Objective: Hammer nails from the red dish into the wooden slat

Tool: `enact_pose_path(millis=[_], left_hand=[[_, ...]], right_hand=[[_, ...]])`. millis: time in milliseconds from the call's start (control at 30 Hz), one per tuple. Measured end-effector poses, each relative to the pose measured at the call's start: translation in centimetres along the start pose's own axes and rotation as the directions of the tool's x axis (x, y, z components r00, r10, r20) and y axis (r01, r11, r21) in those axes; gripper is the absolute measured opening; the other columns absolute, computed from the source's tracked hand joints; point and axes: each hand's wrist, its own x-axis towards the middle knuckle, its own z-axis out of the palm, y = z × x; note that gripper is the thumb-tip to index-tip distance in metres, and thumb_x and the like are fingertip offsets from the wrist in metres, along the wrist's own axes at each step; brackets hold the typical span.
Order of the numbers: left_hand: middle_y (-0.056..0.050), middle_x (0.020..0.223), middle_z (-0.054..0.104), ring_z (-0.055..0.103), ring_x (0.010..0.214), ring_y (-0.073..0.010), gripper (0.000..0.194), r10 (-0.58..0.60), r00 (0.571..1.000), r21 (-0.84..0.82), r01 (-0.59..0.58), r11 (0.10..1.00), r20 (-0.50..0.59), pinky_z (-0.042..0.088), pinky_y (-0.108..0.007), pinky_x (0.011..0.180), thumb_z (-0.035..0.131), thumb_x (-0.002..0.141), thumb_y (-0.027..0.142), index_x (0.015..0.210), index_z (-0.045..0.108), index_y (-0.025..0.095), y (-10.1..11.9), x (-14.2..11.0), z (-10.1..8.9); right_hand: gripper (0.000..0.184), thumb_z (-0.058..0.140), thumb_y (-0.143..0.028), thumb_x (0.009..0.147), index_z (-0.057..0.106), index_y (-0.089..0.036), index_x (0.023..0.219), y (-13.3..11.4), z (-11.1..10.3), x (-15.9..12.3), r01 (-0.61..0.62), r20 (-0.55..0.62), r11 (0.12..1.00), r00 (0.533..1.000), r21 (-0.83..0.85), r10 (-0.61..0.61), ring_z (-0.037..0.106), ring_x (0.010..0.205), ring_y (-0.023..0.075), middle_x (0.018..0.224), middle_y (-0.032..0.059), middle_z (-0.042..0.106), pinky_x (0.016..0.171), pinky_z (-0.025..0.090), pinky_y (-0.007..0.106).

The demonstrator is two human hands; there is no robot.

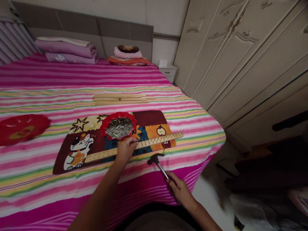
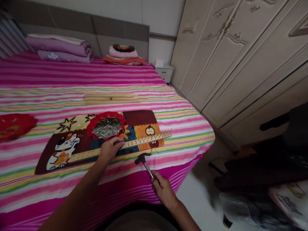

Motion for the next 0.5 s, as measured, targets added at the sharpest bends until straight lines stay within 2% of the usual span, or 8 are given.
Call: enact_pose_path(millis=[100, 200, 267, 367, 500], left_hand=[[0.001, 0.069, 0.067, 0.059, 0.065, -0.0145, 0.014, 0.056, 0.998, 0.074, -0.056, 0.996, 0.002, 0.043, -0.025, 0.064, 0.060, 0.065, 0.032, 0.069, 0.066, 0.020, -0.4, 0.0, 0.0], [0.002, 0.068, 0.068, 0.058, 0.064, -0.0137, 0.012, 0.072, 0.997, 0.110, -0.071, 0.991, -0.006, 0.042, -0.024, 0.063, 0.059, 0.066, 0.030, 0.071, 0.067, 0.021, -0.6, -0.1, 0.1], [0.003, 0.066, 0.067, 0.057, 0.062, -0.0130, 0.012, 0.069, 0.998, 0.115, -0.068, 0.991, -0.005, 0.041, -0.023, 0.061, 0.058, 0.068, 0.029, 0.071, 0.067, 0.021, -0.5, -0.2, 0.1], [0.003, 0.062, 0.065, 0.056, 0.060, -0.0126, 0.011, 0.071, 0.997, 0.140, -0.071, 0.988, 0.000, 0.039, -0.022, 0.059, 0.058, 0.068, 0.027, 0.069, 0.067, 0.021, -0.3, -0.2, 0.1], [0.003, 0.061, 0.064, 0.056, 0.060, -0.0124, 0.009, 0.081, 0.997, 0.166, -0.081, 0.983, 0.003, 0.038, -0.022, 0.058, 0.058, 0.069, 0.025, 0.069, 0.066, 0.020, -0.2, -0.2, 0.2]], right_hand=[[0.045, 0.044, -0.046, 0.086, 0.058, -0.015, 0.117, -1.3, 0.0, -0.7, -0.010, -0.002, 1.000, 1.000, 0.010, 0.010, 0.032, 0.040, 0.0083, 0.050, -0.0079, 0.037, 0.037, 0.026, 0.020], [0.047, 0.040, -0.045, 0.090, 0.054, -0.015, 0.124, -4.5, -0.2, -1.1, 0.039, 0.005, 0.999, 0.999, -0.009, -0.039, 0.036, 0.039, 0.0085, 0.050, -0.0074, 0.040, 0.039, 0.030, 0.020], [0.043, 0.041, -0.040, 0.091, 0.055, -0.016, 0.124, -7.2, -0.5, -0.7, 0.168, -0.003, 0.980, 0.986, -0.104, -0.170, 0.043, 0.045, 0.0096, 0.054, -0.0053, 0.047, 0.044, 0.037, 0.021], [0.040, 0.041, -0.033, 0.092, 0.055, -0.016, 0.125, -11.1, -0.9, 0.6, 0.352, 0.009, 0.891, 0.931, -0.287, -0.365, 0.054, 0.054, 0.0122, 0.064, -0.0007, 0.059, 0.053, 0.045, 0.022], [0.038, 0.039, -0.026, 0.092, 0.053, -0.017, 0.127, -13.6, -0.6, 3.0, 0.475, 0.052, 0.764, 0.861, -0.437, -0.506, 0.066, 0.080, 0.0179, 0.091, 0.0073, 0.070, 0.072, 0.051, 0.026]])
